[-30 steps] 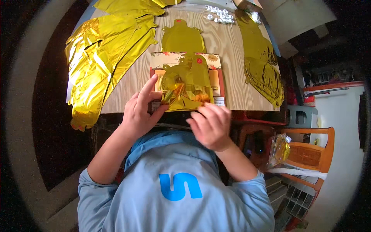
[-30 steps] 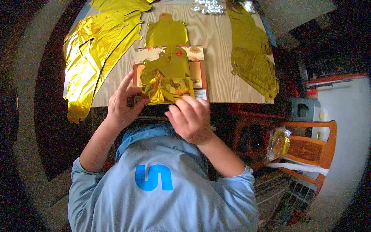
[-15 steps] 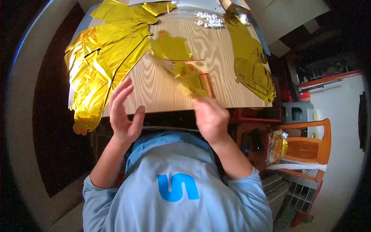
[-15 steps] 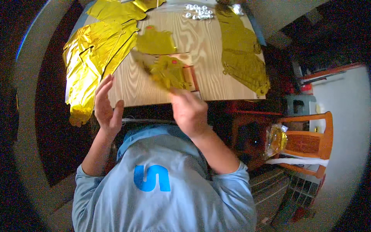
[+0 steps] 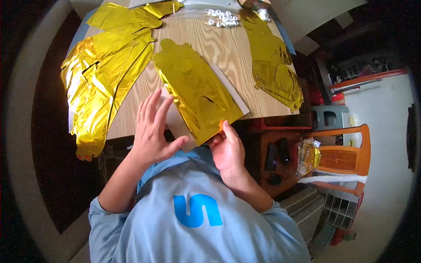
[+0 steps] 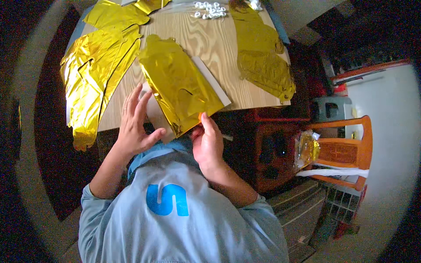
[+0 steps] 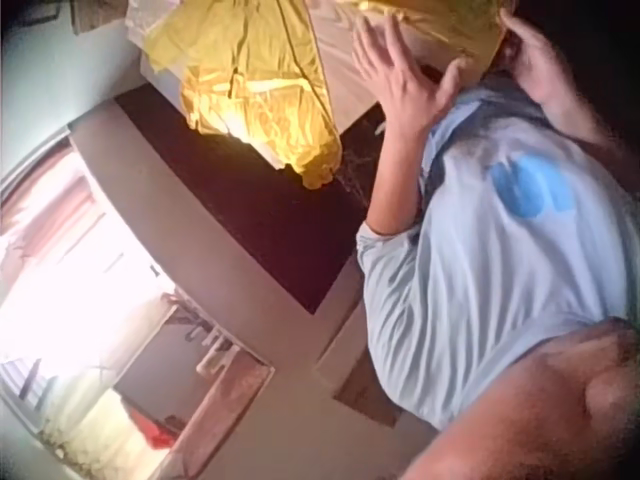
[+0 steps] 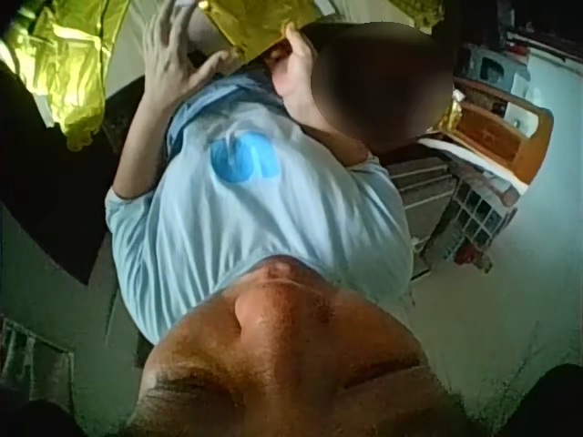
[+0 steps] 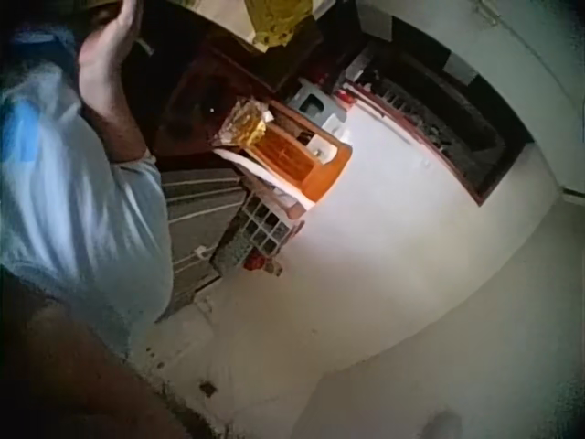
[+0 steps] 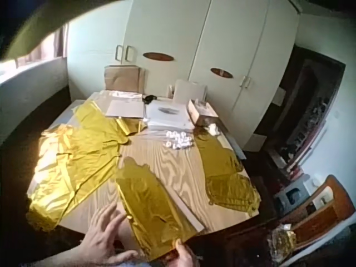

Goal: Folding and packaging gold-colored film into plastic sleeves with cardboard inserts.

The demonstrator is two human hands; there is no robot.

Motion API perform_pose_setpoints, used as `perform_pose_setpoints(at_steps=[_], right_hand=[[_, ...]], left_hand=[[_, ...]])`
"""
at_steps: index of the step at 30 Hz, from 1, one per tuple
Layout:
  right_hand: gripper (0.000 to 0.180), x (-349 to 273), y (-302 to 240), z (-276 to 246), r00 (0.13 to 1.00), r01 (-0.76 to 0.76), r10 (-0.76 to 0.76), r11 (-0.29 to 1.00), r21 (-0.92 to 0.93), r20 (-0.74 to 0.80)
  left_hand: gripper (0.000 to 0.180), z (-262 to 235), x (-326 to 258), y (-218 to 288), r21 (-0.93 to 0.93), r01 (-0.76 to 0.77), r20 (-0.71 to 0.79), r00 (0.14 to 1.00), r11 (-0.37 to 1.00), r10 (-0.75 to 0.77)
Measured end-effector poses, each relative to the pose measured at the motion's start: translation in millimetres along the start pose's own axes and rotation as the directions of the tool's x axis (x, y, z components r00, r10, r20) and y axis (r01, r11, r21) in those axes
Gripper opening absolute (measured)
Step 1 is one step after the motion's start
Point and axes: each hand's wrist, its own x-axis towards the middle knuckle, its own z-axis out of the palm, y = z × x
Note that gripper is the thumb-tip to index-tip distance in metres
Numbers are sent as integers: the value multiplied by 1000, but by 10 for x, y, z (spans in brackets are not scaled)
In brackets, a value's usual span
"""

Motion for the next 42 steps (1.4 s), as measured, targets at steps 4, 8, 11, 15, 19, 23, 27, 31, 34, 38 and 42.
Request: perform_pose_setpoints(at_steps=[4,8,11,15,19,23,27,31,34,38,42], right_hand=[[16,-51,3,14,999,-27,26,999,-45,-26],[16,-97,-26,184,999,-46,46,997,-60,-6],[15,-112,-74,414,998,-57,56,998,-25,-34],[26,55,-176,537,992,-112,106,988,-102,-66],[39,74,-440,414,961,-249,278,851,-462,-7],[30,-82,-751,279,979,180,65,166,-970,193],[21,-181,-654,409,485,777,-267,-307,-550,833],[40,44,-310,299,445,713,-94,-564,-416,891],[32,186,-211,222,371,707,-114,-608,-360,922],[28,270,-244,211,327,715,-85,-629,-305,941],[29,284,-271,258,312,732,-86,-614,-297,946]], left_hand=[[95,-84,-117,-2,-31,-45,100,994,998,48],[83,-138,-127,-39,-6,-236,236,944,972,230],[57,-89,4,-133,78,-324,155,938,943,309],[44,-220,317,-251,162,-402,191,909,901,371],[43,-181,275,-393,111,-457,237,875,883,423],[43,-165,236,-397,40,-429,222,884,902,411],[47,-167,222,-390,-36,-380,224,898,924,378],[54,-263,229,-342,-126,-314,259,906,941,336],[57,-366,264,-373,-233,-239,291,908,943,302],[67,-334,428,-488,-99,-47,259,963,994,72],[96,-157,568,-540,117,-75,239,970,990,45]])
